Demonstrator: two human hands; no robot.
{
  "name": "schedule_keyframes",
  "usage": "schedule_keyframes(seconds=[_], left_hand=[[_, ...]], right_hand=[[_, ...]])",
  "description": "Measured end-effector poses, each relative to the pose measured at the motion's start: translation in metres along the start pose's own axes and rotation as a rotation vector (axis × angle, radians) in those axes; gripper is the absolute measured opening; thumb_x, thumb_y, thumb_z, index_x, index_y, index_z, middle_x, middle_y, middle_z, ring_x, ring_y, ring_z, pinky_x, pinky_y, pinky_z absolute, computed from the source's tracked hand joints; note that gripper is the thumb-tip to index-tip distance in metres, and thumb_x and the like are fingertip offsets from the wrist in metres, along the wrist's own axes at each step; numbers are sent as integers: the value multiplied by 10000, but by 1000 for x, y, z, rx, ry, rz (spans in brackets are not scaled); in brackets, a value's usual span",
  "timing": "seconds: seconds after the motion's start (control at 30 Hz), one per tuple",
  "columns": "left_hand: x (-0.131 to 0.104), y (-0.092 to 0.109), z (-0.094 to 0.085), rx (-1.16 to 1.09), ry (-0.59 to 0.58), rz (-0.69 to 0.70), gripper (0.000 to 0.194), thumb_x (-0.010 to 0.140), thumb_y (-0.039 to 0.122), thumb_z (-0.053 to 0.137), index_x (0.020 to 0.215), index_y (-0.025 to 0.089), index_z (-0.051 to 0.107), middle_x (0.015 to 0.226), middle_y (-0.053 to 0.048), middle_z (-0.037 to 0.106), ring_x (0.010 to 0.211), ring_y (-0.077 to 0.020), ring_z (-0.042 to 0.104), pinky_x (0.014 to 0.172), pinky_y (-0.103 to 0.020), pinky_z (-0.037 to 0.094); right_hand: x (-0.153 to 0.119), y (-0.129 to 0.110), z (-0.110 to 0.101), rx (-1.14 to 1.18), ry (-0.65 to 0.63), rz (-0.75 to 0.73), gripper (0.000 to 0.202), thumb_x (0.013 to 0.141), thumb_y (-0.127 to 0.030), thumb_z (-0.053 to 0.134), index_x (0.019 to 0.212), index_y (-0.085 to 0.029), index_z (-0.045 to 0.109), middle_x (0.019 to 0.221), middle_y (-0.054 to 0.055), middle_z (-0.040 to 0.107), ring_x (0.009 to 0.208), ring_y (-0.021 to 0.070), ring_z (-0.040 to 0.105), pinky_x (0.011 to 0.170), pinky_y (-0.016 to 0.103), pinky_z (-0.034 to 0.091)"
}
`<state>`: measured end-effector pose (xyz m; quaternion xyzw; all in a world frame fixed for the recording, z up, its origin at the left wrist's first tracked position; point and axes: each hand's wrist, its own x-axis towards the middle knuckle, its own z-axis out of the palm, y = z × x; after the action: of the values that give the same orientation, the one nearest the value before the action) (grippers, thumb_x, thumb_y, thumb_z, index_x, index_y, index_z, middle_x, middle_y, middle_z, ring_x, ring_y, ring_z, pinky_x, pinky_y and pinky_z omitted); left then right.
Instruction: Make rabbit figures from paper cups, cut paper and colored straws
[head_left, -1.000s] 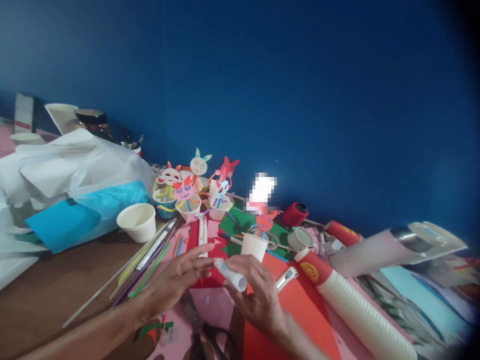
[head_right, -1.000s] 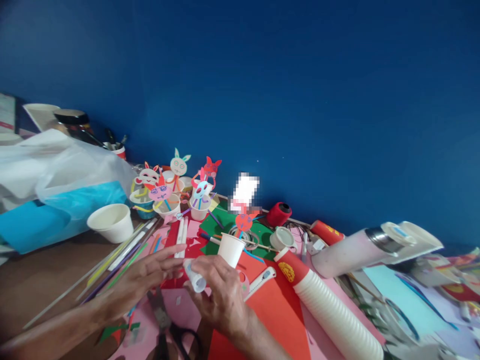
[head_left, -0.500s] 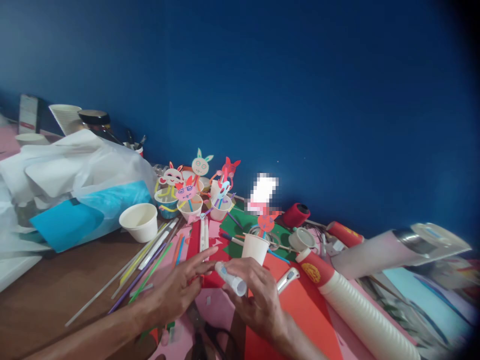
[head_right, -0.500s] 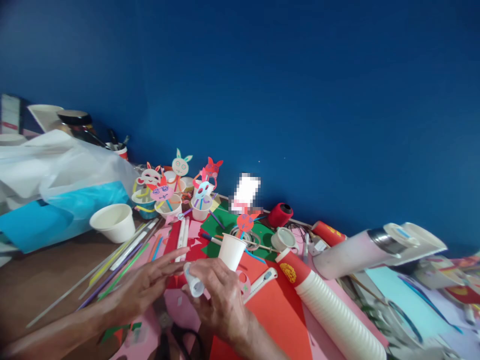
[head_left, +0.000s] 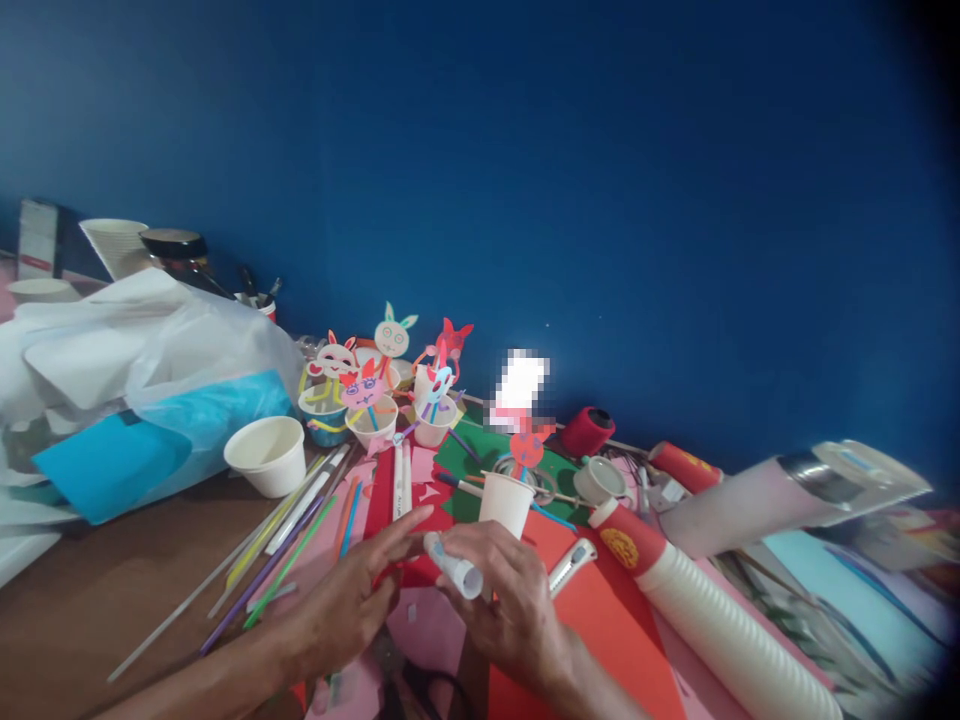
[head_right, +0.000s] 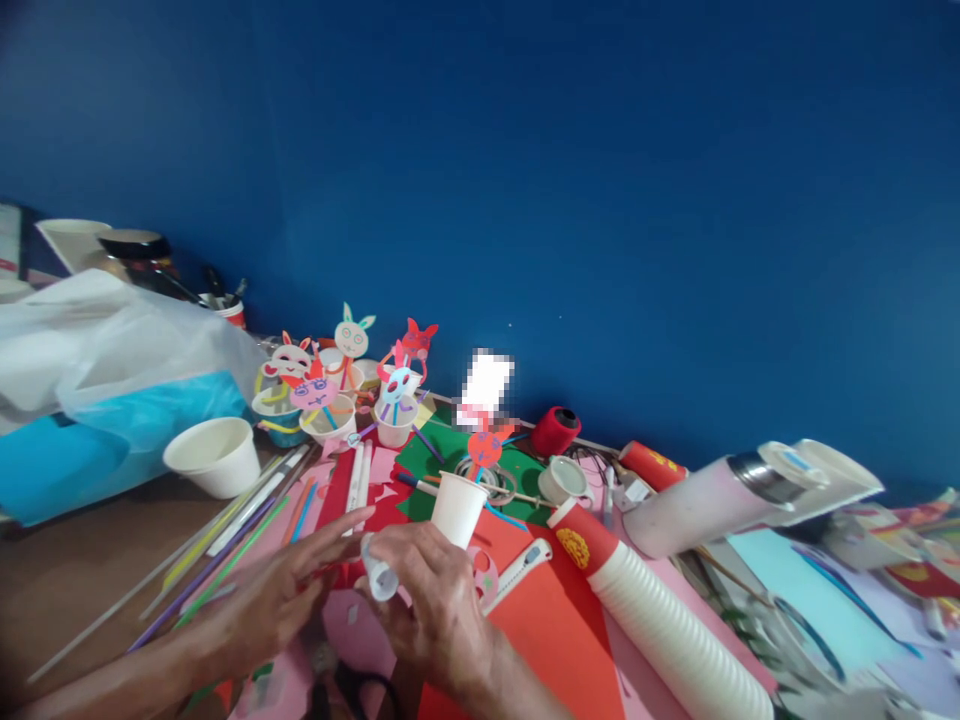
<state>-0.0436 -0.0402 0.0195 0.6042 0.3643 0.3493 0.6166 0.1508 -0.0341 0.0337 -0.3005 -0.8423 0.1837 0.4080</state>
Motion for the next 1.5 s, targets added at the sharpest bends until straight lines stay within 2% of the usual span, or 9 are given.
schedule_keyframes(seconds=[0.27, 0.47, 0.63, 0.83, 1.2, 1.37, 1.5], left_hand=[[1, -4, -3, 9, 58, -53, 543, 860, 234, 395, 1363, 274, 194, 1285, -101, 498, 1191, -207, 426, 1011, -388, 277], [2, -7, -2, -29, 45, -30, 550, 845, 260, 433, 1356, 270, 229, 1286, -88, 499, 1212, -210, 401, 1013, -368, 281], [3, -9, -3, -83, 88, -57, 572, 831, 312, 463, 1353, 281, 229, 1246, -79, 541, 1178, -225, 441, 998, -383, 303], [4, -8, 3, -170, 109, -61, 567, 797, 382, 502, 1321, 277, 310, 1217, -72, 566, 1144, -256, 470, 991, -414, 307], [7, -12, -5, -251, 141, -91, 572, 776, 320, 550, 1301, 254, 335, 1189, -79, 588, 1104, -230, 510, 953, -369, 365], [8, -11, -5, -188, 201, -127, 573, 774, 350, 543, 1299, 239, 340, 1151, -99, 612, 1047, -250, 551, 918, -392, 389], [7, -15, -3, -138, 214, -113, 583, 776, 410, 520, 1303, 243, 336, 1186, -122, 582, 1090, -267, 517, 940, -418, 361]], right_hand=[[1, -1, -2, -16, 7, 17, 338, 770, -112, 530, 1093, -214, 517, 973, 82, 638, 901, 197, 578, 762, 314, 475], [2, -1, -2, -30, 4, 9, 341, 763, -98, 541, 1084, -211, 518, 976, 69, 636, 900, 184, 576, 769, 303, 473], [0, 1, -1, -69, -10, 11, 328, 760, -100, 531, 1072, -202, 511, 973, 69, 630, 898, 183, 577, 759, 299, 478], [1, 2, 0, -53, -13, -5, 337, 765, -97, 524, 1081, -215, 504, 980, 70, 629, 886, 189, 576, 752, 312, 479], [0, 1, 1, -32, -25, 25, 344, 750, -91, 568, 1070, -205, 515, 962, 63, 628, 884, 179, 571, 755, 291, 467], [3, -2, -9, -9, 34, 22, 371, 745, -125, 609, 1090, -214, 504, 963, 60, 630, 901, 180, 574, 773, 294, 475], [3, -2, -10, -34, 54, 14, 358, 757, -128, 591, 1092, -220, 502, 972, 61, 634, 917, 184, 574, 784, 303, 478]])
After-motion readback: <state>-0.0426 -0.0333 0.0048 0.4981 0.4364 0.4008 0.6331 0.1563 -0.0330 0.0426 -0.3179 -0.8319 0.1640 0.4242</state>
